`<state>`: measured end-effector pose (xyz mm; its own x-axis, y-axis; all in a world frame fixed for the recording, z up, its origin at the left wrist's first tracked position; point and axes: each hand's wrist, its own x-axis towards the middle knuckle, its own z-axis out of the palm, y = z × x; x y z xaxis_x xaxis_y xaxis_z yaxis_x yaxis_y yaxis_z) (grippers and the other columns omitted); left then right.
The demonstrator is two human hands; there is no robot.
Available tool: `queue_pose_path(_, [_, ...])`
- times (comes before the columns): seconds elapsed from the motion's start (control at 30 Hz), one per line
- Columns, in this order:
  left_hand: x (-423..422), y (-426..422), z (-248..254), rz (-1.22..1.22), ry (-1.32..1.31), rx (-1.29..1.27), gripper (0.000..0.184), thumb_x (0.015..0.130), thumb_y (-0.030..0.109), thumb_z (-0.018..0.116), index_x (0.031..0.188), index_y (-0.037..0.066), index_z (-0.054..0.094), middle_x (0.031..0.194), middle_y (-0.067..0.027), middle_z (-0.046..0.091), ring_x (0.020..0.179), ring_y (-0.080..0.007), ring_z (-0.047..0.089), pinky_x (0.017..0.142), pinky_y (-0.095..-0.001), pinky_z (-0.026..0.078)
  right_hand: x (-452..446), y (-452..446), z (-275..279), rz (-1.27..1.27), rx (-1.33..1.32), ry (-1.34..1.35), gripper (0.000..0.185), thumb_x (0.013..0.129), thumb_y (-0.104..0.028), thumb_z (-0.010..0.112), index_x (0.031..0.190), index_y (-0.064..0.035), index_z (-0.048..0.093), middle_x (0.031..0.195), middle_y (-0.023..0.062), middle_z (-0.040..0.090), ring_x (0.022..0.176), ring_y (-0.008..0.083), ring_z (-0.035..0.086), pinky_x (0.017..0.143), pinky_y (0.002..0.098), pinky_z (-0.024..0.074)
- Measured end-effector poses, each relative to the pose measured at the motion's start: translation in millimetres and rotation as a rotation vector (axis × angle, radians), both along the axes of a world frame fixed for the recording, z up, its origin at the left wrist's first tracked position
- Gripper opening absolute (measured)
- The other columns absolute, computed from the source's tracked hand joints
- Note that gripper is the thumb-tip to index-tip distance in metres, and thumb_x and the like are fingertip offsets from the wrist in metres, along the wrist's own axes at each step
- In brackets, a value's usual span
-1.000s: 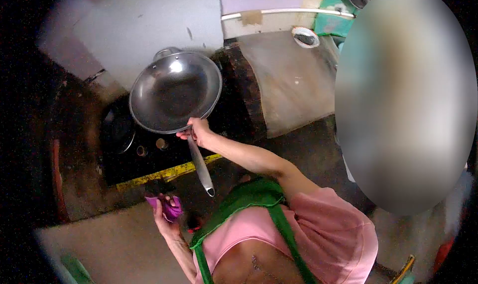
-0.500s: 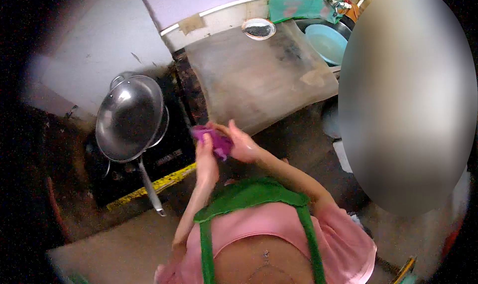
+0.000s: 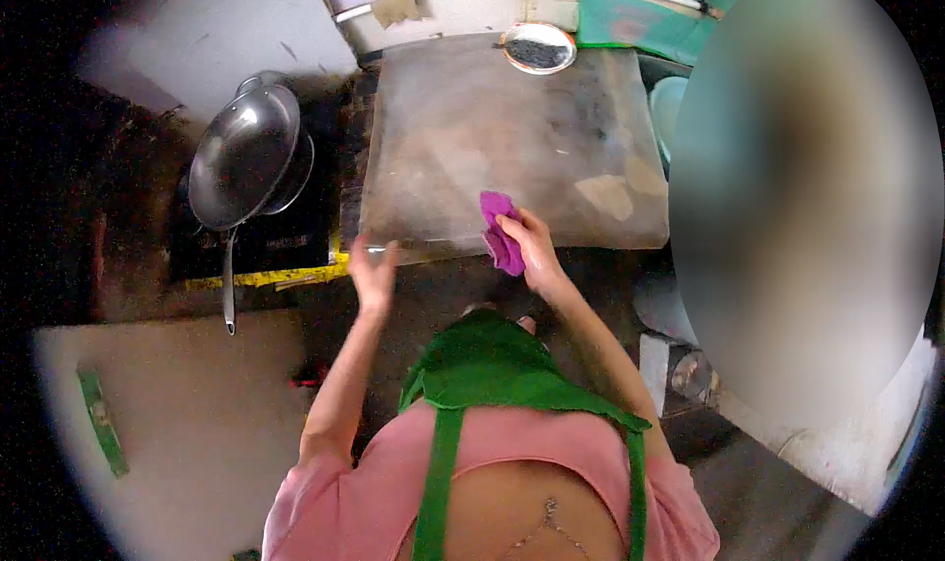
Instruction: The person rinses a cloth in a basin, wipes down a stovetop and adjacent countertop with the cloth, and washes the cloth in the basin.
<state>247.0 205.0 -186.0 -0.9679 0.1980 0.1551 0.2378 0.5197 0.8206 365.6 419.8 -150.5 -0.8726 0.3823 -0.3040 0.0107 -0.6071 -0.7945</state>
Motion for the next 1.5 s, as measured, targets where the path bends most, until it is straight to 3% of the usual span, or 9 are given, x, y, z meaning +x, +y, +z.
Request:
queue_pose_path(0.17, [-32,-69,-45,0.211,-1.116,0.765,0.039,0.077,0.017,0.060,0.108,0.000,0.044,0.088,-0.0106,0.057,0.083,-0.0216,0.057,0.067,-0.0348,0.048,-74,-10,-13,0.053,0.443,0.151,0.038,0.074,-0.009,0.059,0.110,-0.0048,0.046,0.094,0.0081,0.057,0.081,0.0182,0.057,0.069,0.0292,0.0468])
queue_pose_path(0.33, [-15,-45,-23,0.219,-0.789,0.764,0.008,0.079,0.010,0.056,0.077,0.006,0.049,0.070,-0.0036,0.054,0.073,-0.0158,0.055,0.070,-0.0301,0.045,-126,-63,-6,0.244,1.297,0.089,0.043,0.072,-0.006,0.055,0.113,-0.0122,0.043,0.104,0.0106,0.050,0.088,0.0297,0.054,0.066,0.0379,0.0471])
queue_pose_path(0.43, [-16,-29,-2,0.178,-0.569,0.848,0.012,0.078,0.005,0.055,0.067,0.008,0.051,0.068,0.0018,0.051,0.064,-0.0083,0.048,0.065,-0.0232,0.041,-157,-96,-48,0.445,1.886,0.254,0.040,0.082,-0.019,0.048,0.120,-0.0082,0.042,0.122,0.0156,0.040,0.117,0.0291,0.034,0.095,0.0469,0.0281])
queue_pose_path(0.53, [-19,-22,2,0.140,-0.428,0.653,0.012,0.078,0.003,0.052,0.067,0.007,0.048,0.073,0.0007,0.052,0.066,-0.0100,0.049,0.066,-0.0258,0.043,-187,-93,-69,0.272,1.785,0.229,0.042,0.083,-0.026,0.045,0.119,-0.0045,0.043,0.128,0.0173,0.035,0.124,0.0308,0.024,0.100,0.0522,0.0126])
queue_pose_path(0.7, [-16,-17,24,0.172,-0.487,0.692,0.009,0.079,0.003,0.050,0.070,0.003,0.047,0.114,-0.0158,0.051,0.097,-0.0275,0.054,0.078,-0.0417,0.047,-201,-18,-75,0.126,1.917,-0.075,0.044,0.085,-0.026,0.040,0.119,0.0005,0.041,0.130,0.0168,0.033,0.122,0.0321,0.027,0.099,0.0532,0.0166])
queue_pose_path(1.03, [-12,-3,47,-0.009,-0.395,0.922,0.012,0.083,0.019,0.049,0.082,0.007,0.049,0.120,-0.0159,0.047,0.103,-0.0255,0.051,0.084,-0.0351,0.042,-62,249,-78,-0.249,2.158,-0.685,0.043,0.082,-0.028,0.042,0.120,-0.0067,0.041,0.126,0.0132,0.038,0.114,0.0343,0.036,0.087,0.0543,0.0314])
queue_pose_path(1.23, [-9,25,78,0.111,-0.363,0.977,0.025,0.083,0.031,0.049,0.092,0.008,0.051,0.126,-0.0139,0.040,0.114,-0.0247,0.040,0.091,-0.0382,0.033,18,400,-100,-0.160,1.734,-0.987,0.023,0.081,-0.013,0.045,0.098,-0.0070,0.060,0.087,0.0109,0.062,0.081,0.0265,0.059,0.070,0.0319,0.0455])
queue_pose_path(1.33, [-12,35,91,0.064,-0.348,1.003,0.011,0.083,0.021,0.049,0.083,0.010,0.051,0.127,-0.0216,0.037,0.118,-0.0301,0.036,0.098,-0.0442,0.028,-14,352,-37,-0.369,1.446,-0.481,0.024,0.079,-0.005,0.049,0.100,-0.0069,0.059,0.089,0.0093,0.062,0.082,0.0212,0.059,0.073,0.0287,0.0454])
queue_pose_path(1.5, [-13,45,98,0.026,-0.358,1.022,0.011,0.084,0.018,0.048,0.080,0.008,0.049,0.124,-0.0232,0.039,0.114,-0.0321,0.042,0.095,-0.0434,0.033,-99,129,-4,0.119,0.879,0.124,0.033,0.072,0.009,0.047,0.099,-0.0041,0.060,0.097,0.0061,0.060,0.093,0.0148,0.054,0.082,0.0266,0.0424])
